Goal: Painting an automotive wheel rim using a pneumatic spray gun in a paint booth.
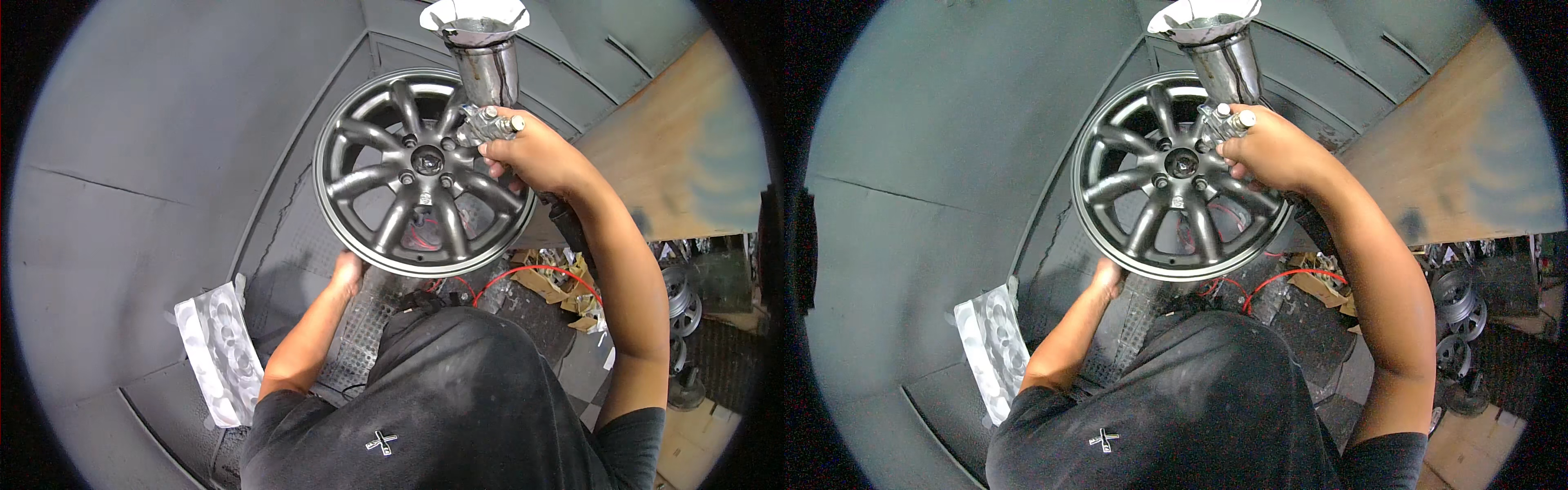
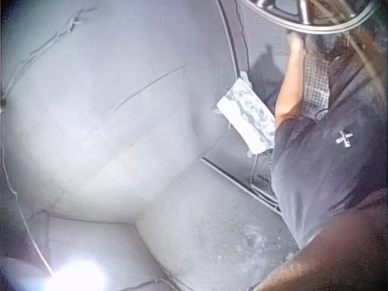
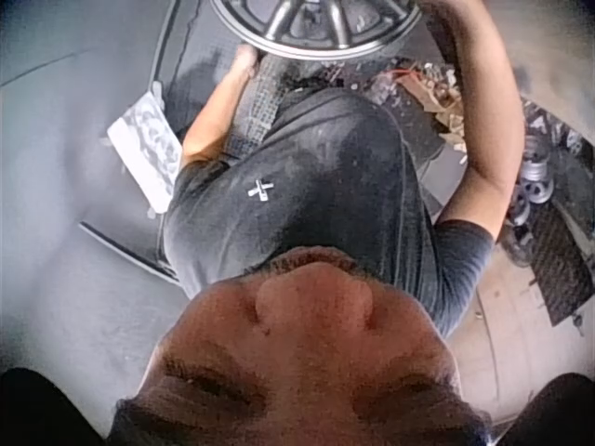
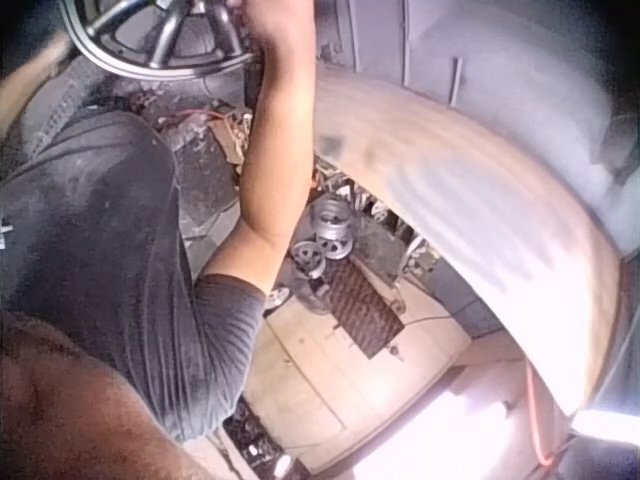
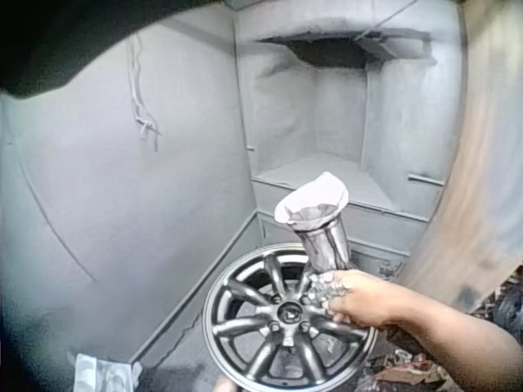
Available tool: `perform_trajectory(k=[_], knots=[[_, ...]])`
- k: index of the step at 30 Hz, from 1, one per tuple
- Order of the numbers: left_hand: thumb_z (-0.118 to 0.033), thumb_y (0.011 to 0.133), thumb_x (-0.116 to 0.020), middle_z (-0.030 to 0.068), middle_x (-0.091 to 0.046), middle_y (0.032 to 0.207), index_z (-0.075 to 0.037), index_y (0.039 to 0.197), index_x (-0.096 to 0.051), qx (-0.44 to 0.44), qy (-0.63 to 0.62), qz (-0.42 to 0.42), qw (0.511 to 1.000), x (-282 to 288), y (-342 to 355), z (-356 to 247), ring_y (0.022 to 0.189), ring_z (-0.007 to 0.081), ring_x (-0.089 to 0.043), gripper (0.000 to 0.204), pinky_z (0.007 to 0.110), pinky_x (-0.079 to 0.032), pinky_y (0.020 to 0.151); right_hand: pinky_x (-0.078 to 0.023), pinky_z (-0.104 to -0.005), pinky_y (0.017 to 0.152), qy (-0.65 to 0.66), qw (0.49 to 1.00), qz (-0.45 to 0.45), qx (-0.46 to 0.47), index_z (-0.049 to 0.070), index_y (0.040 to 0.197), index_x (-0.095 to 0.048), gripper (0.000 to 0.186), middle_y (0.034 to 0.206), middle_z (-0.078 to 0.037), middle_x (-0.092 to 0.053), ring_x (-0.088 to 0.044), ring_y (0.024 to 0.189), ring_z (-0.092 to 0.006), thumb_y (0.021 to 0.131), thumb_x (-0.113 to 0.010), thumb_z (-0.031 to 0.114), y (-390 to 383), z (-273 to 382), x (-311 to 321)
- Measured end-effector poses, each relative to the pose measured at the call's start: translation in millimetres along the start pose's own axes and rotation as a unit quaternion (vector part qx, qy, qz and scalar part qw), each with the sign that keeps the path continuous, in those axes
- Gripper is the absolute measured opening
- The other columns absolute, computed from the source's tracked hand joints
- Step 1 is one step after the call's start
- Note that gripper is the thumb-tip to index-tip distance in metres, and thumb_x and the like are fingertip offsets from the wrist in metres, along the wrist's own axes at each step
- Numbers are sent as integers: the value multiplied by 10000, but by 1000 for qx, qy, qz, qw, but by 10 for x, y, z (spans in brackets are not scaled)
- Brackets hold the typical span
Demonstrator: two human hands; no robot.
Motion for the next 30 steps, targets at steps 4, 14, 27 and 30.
perform_trajectory(k=[4, 14, 27, 30], knots=[[-294, 1039, -464, 31, -682, 1049, -131, 1124, -628, 97, 31, 60, 993, -74, -115, 92, 872, 149, -639, 247, 299, -530, 783, -508, -289, 500, -5, 1000, -2, 0, 22, 1210, -590, 316, 780, -20, -608, -599, 644, -112, 900, -605, 85, 58, 44, -57], [-121, 776, -609, 95, -659, 988, 9, 1020, -680, 120, 400, 203, 886, -1241, -913, 744, 923, 221, -579, 285, 370, -479, 790, -537, -302, 504, -8, 1000, 7, 14, 40, 1177, -586, 271, 809, -27, -604, -603, 662, -118, 915, -605, 108, -98, 147, -101], [-123, 1032, -354, 84, -654, 1237, -54, 1296, -562, 259, -15, 56, 964, -997, -481, 807, 1155, 227, -618, 344, 397, -457, 1030, -529, -300, 527, 17, 996, 89, 19, 37, 1334, -534, 428, 824, -28, -589, -591, 709, -112, 915, -593, 97, 132, 97, -257], [-113, 999, -378, 89, -653, 1015, -104, 764, -527, 219, -95, 25, 971, -1104, -508, 641, 1077, 264, -637, 278, 410, -500, 898, -551, -282, 579, 56, 995, 78, 11, 48, 1381, -514, 464, 921, -34, -622, -612, 787, -120, 933, -618, 109, 68, 75, -242]])
Point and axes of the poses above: each hand's wrist, its own y-axis towards the middle knuckle, its own x-axis out of the back of the hand, z = x × y, the point moved 4 cm from there along y, towards the middle knuckle
